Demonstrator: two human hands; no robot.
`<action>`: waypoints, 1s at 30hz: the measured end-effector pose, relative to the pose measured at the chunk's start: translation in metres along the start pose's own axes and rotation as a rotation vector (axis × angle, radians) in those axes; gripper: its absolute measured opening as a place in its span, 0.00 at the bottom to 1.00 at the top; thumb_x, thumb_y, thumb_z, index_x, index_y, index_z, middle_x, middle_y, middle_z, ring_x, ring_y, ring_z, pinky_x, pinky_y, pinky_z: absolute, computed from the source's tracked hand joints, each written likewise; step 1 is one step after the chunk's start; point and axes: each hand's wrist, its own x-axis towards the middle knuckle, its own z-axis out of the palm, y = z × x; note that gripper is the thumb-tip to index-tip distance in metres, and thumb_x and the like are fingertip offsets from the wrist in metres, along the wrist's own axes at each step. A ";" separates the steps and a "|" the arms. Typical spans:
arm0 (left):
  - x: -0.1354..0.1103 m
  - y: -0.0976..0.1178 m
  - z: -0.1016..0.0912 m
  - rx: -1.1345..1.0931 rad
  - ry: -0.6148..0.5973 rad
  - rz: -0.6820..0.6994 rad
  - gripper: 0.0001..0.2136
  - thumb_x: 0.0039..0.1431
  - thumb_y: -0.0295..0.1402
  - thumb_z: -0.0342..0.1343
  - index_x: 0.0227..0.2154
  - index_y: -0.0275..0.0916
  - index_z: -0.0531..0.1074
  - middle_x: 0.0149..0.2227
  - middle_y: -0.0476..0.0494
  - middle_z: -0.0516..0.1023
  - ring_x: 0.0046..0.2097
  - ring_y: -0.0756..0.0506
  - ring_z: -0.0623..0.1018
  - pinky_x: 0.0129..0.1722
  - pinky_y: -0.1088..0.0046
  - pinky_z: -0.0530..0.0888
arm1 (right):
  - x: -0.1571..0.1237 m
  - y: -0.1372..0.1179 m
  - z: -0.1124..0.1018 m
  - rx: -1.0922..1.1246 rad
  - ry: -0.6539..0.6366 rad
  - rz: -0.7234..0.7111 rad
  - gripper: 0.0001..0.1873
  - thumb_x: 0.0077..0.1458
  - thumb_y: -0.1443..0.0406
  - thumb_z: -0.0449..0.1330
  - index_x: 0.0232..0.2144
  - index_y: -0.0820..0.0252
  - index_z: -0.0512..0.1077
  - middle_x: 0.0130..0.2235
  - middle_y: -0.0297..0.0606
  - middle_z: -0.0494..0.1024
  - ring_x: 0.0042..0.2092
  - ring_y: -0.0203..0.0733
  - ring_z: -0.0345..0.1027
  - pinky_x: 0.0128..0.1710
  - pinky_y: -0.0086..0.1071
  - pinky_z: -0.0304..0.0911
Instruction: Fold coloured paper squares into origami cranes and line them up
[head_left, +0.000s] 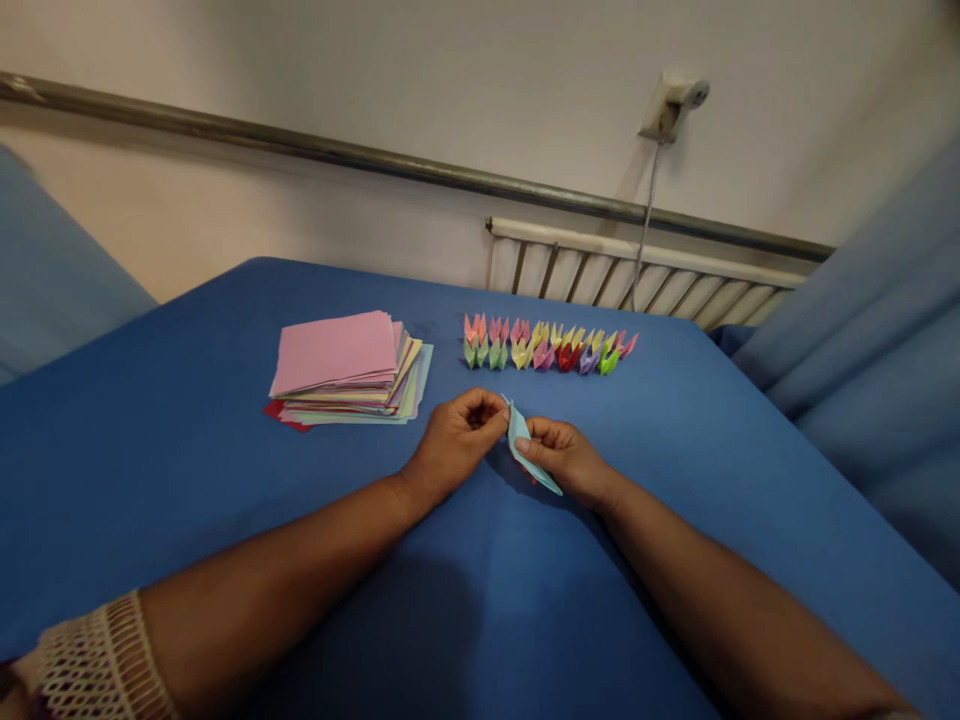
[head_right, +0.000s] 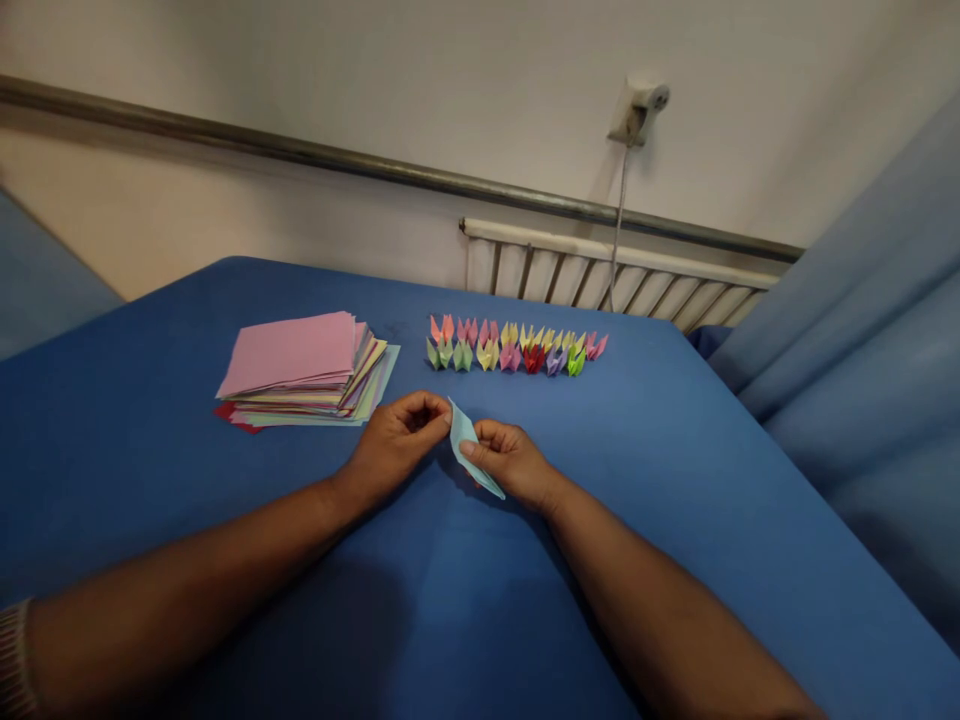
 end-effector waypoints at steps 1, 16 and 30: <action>0.000 0.000 0.000 -0.008 -0.011 0.000 0.06 0.50 0.34 0.58 0.28 0.36 0.72 0.26 0.52 0.71 0.29 0.52 0.70 0.32 0.76 0.68 | 0.000 0.000 0.000 0.006 -0.005 0.005 0.19 0.46 0.52 0.65 0.28 0.61 0.67 0.20 0.26 0.68 0.19 0.28 0.57 0.18 0.24 0.50; 0.000 0.005 -0.005 0.010 -0.081 -0.015 0.06 0.49 0.34 0.57 0.24 0.36 0.72 0.24 0.51 0.72 0.27 0.52 0.70 0.30 0.75 0.67 | -0.001 -0.003 -0.015 0.083 -0.134 0.116 0.16 0.45 0.56 0.67 0.27 0.63 0.69 0.19 0.27 0.67 0.17 0.27 0.55 0.16 0.23 0.46; 0.002 0.002 -0.007 -0.042 -0.111 -0.034 0.14 0.57 0.42 0.51 0.25 0.36 0.72 0.25 0.48 0.73 0.29 0.49 0.72 0.33 0.72 0.69 | -0.002 -0.002 -0.008 0.093 -0.016 0.062 0.17 0.45 0.55 0.66 0.26 0.62 0.68 0.18 0.27 0.67 0.17 0.27 0.54 0.17 0.23 0.48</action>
